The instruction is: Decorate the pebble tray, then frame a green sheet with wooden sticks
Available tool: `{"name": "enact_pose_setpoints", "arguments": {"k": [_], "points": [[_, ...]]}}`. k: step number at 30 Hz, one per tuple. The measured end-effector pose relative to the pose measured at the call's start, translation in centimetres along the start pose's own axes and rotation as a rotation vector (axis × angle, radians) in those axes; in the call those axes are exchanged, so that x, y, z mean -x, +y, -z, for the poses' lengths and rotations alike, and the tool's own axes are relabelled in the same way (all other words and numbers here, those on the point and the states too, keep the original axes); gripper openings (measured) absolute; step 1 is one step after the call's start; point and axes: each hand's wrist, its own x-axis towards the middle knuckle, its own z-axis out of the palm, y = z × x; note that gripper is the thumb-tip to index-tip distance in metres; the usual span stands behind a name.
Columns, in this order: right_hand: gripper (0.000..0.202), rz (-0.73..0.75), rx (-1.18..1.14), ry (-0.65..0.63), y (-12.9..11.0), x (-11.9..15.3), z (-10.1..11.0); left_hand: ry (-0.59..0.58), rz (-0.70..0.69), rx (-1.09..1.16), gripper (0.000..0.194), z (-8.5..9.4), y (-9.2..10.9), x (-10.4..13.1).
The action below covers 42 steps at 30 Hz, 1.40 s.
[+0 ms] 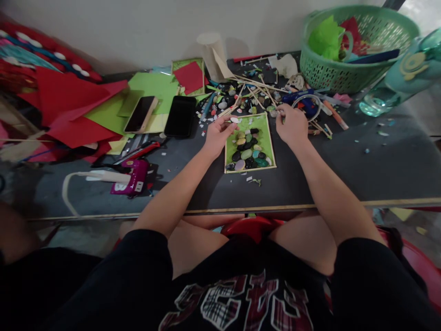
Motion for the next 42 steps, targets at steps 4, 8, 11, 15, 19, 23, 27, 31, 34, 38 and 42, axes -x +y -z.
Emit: {"name": "enact_pose_setpoints", "arguments": {"k": [4, 8, 11, 15, 19, 23, 27, 31, 34, 38, 42], "points": [[0.036, 0.022, 0.027, -0.060, -0.1, 0.0, 0.2, 0.001, 0.015, 0.025, 0.064, -0.1, 0.1, 0.0], [0.043, 0.014, 0.035, -0.093, -0.1, -0.1, 0.6, 0.016, 0.025, 0.052, 0.067, -0.2, 0.0, -0.1], [0.041, 0.005, -0.005, -0.068, -0.5, -0.1, 1.0, 0.011, 0.028, 0.039, 0.069, -0.2, 0.1, -0.1], [0.030, 0.083, -0.197, -0.019, -1.9, 0.2, 1.2, -0.015, 0.004, -0.001, 0.066, -0.3, 0.4, 0.2], [0.031, 0.137, -0.508, -0.063, -3.5, 0.8, -0.1, -0.021, -0.044, -0.091, 0.061, -0.8, 1.4, 0.8], [0.049, 0.148, -0.678, -0.197, -4.4, 1.3, -1.3, -0.074, -0.049, -0.138, 0.055, -1.2, 2.5, 1.2], [0.054, 0.182, -0.677, -0.229, -4.9, 1.5, -1.2, -0.109, -0.053, -0.170, 0.052, -1.3, 3.0, 1.5], [0.061, 0.190, -0.656, -0.233, -5.2, 1.6, -1.1, -0.126, -0.064, -0.171, 0.048, -1.5, 3.0, 1.7], [0.063, 0.186, -0.683, -0.249, -5.2, 1.6, -1.2, -0.122, -0.070, -0.160, 0.043, -1.5, 2.9, 1.7], [0.064, 0.167, -0.743, -0.289, -5.4, 1.7, -1.0, -0.107, -0.074, -0.187, 0.035, -1.5, 2.7, 1.6], [0.060, 0.178, -0.830, -0.326, -5.6, 1.8, -0.9, -0.106, -0.088, -0.191, 0.034, -1.3, 2.9, 1.5]]}}
